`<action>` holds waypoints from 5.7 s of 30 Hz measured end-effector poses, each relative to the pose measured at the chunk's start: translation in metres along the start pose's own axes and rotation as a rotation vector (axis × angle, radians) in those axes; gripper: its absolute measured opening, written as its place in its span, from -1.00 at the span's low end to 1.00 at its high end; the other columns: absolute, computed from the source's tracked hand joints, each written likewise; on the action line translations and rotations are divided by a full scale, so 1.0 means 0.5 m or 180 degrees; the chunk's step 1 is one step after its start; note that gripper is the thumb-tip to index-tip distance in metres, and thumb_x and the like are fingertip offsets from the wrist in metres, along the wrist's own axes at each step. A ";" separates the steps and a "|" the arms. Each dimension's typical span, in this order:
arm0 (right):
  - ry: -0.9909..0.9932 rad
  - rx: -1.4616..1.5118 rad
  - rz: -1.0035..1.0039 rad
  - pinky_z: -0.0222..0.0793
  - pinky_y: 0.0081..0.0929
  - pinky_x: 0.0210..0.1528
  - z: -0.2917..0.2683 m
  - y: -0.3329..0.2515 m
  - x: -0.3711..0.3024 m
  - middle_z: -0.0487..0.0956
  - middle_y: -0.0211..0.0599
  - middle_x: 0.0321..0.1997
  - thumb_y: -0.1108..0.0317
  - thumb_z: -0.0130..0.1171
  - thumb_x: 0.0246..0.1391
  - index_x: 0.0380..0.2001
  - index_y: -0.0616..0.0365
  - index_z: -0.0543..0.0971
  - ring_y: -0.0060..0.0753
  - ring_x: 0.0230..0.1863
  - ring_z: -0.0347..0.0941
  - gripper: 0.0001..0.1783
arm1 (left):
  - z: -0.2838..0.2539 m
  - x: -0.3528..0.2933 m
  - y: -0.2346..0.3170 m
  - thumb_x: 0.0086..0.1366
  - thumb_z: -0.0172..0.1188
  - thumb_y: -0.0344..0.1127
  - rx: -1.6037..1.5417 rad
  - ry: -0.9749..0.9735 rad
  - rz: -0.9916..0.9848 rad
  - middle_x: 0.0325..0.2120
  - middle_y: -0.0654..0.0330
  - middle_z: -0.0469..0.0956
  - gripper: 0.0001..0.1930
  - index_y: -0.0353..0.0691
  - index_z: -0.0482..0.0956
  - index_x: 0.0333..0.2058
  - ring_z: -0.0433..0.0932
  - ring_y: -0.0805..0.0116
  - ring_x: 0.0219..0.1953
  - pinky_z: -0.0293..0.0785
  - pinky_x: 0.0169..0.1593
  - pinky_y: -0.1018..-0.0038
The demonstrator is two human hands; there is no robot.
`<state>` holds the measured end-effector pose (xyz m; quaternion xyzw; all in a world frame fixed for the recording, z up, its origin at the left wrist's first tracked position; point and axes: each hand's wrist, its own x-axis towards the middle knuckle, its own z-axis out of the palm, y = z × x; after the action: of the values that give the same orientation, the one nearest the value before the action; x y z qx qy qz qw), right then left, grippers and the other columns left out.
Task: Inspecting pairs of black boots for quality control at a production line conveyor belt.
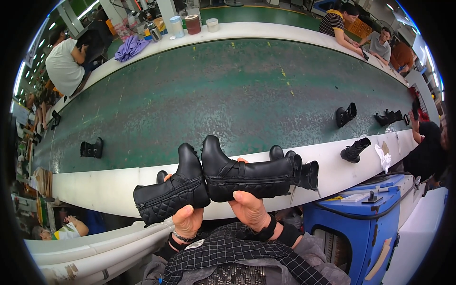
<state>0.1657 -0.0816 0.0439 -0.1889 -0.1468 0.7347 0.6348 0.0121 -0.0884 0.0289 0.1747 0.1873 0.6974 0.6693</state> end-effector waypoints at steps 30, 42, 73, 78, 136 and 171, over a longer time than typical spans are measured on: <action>-0.0017 -0.4912 0.0293 0.46 -0.24 -0.25 -0.014 0.009 0.230 0.56 0.03 -0.36 0.50 0.07 -0.23 -0.04 0.17 0.39 -0.02 -0.35 0.55 -0.47 | -0.152 0.024 -0.017 0.05 0.21 -0.43 0.4103 -0.0286 -0.0058 0.16 -0.04 0.26 -0.53 -0.30 0.42 0.00 0.17 0.12 0.25 0.03 0.26 0.20; -0.0729 -0.6119 -0.1407 0.39 -0.19 -0.10 -0.039 0.252 0.576 0.47 -0.08 -0.13 0.47 0.07 -0.12 -0.02 -0.03 0.42 0.01 -0.19 0.48 -0.51 | -0.187 -0.032 0.106 0.02 0.16 -0.38 0.6136 0.1908 0.1439 0.20 -0.26 -0.04 -0.45 -0.40 0.29 0.03 -0.04 -0.16 0.21 -0.10 0.22 0.04; 0.2102 -0.5079 -0.0451 0.38 -0.43 -0.26 -0.381 -0.105 -0.056 0.56 -0.16 -0.29 0.14 0.37 -0.24 -0.27 0.25 0.53 -0.23 -0.32 0.49 -0.51 | -0.046 0.044 -0.087 -0.08 0.16 -0.56 0.6220 -0.0490 0.0874 -0.41 0.09 0.51 -0.72 -0.22 0.58 -0.30 0.33 0.09 -0.24 0.29 -0.11 0.28; 0.1941 -0.5054 -0.1458 0.38 -0.42 -0.10 -0.388 -0.089 -0.004 0.56 -0.16 -0.21 0.19 0.35 -0.19 -0.20 0.25 0.50 -0.19 -0.20 0.50 -0.51 | -0.035 0.029 -0.088 -0.06 0.22 -0.54 0.5167 -0.0938 0.0325 -0.22 0.15 0.45 -0.53 -0.23 0.43 -0.09 0.34 0.25 -0.15 0.32 -0.06 0.39; -0.0087 -0.0552 0.0658 0.16 -0.21 0.27 -0.189 -0.021 -0.016 0.44 -0.20 0.10 0.26 0.00 0.17 0.07 0.22 0.39 -0.30 0.16 0.32 -0.57 | -0.126 0.007 -0.069 0.34 0.00 -0.15 -0.0199 0.0069 -0.1423 0.12 0.03 0.30 -0.49 -0.24 0.15 0.18 0.30 0.08 0.17 0.30 0.17 -0.03; 0.0430 -0.2563 0.0678 0.31 -0.67 -0.32 -0.306 0.039 0.070 0.47 -0.49 -0.28 0.14 0.05 0.12 -0.02 0.20 0.39 -0.69 -0.34 0.39 -0.56 | -0.256 0.107 -0.171 0.21 0.15 -0.36 0.2395 0.0371 -0.1430 -0.23 0.22 0.48 -0.60 -0.36 0.37 0.01 0.47 0.49 -0.22 0.39 -0.11 0.61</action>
<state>0.2155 -0.0537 -0.1038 -0.4837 -0.3598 0.6662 0.4390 0.0209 -0.0357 -0.1251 0.3215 0.4989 0.4265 0.6825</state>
